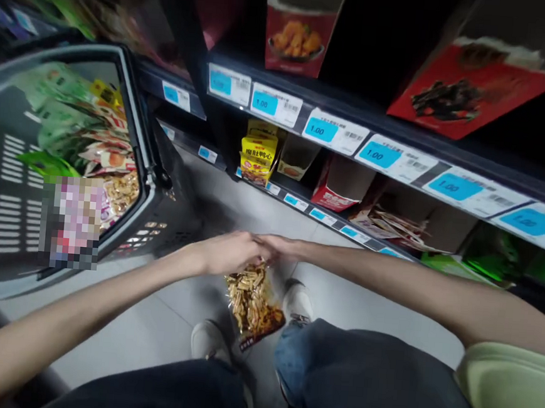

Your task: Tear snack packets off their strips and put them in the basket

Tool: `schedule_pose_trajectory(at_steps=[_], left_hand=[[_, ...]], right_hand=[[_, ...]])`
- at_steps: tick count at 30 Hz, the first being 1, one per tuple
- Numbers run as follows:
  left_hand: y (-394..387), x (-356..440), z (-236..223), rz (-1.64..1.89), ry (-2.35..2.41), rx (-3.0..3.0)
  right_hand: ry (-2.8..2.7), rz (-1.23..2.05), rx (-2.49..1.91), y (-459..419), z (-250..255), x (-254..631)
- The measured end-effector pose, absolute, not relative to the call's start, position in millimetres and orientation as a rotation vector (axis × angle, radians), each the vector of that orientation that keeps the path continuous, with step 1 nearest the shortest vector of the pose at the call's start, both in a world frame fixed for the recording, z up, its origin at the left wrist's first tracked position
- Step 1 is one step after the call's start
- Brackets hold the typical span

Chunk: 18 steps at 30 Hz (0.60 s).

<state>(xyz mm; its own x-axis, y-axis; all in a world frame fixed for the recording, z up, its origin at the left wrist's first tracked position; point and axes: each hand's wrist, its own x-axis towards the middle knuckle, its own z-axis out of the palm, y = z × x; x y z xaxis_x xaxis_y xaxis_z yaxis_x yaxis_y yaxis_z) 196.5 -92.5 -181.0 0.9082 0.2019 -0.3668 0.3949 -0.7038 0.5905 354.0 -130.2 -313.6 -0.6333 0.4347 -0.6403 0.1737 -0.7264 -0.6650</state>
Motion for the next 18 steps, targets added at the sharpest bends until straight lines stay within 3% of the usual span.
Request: schedule_pose_trajectory(at_steps=[5, 13, 18], left_hand=[[-114, 187, -282, -0.374, 0.415, 2.070], [-127, 140, -315, 0.087, 1.079, 1.362], [-117, 115, -334, 0.250, 1.063, 0.687]], right_hand=[[-0.384, 2.859, -1.139, -179, -325, 356], [-0.431, 2.918, -0.926, -180, -319, 341], [-0.622, 2.590, -1.162, -168, -329, 321]])
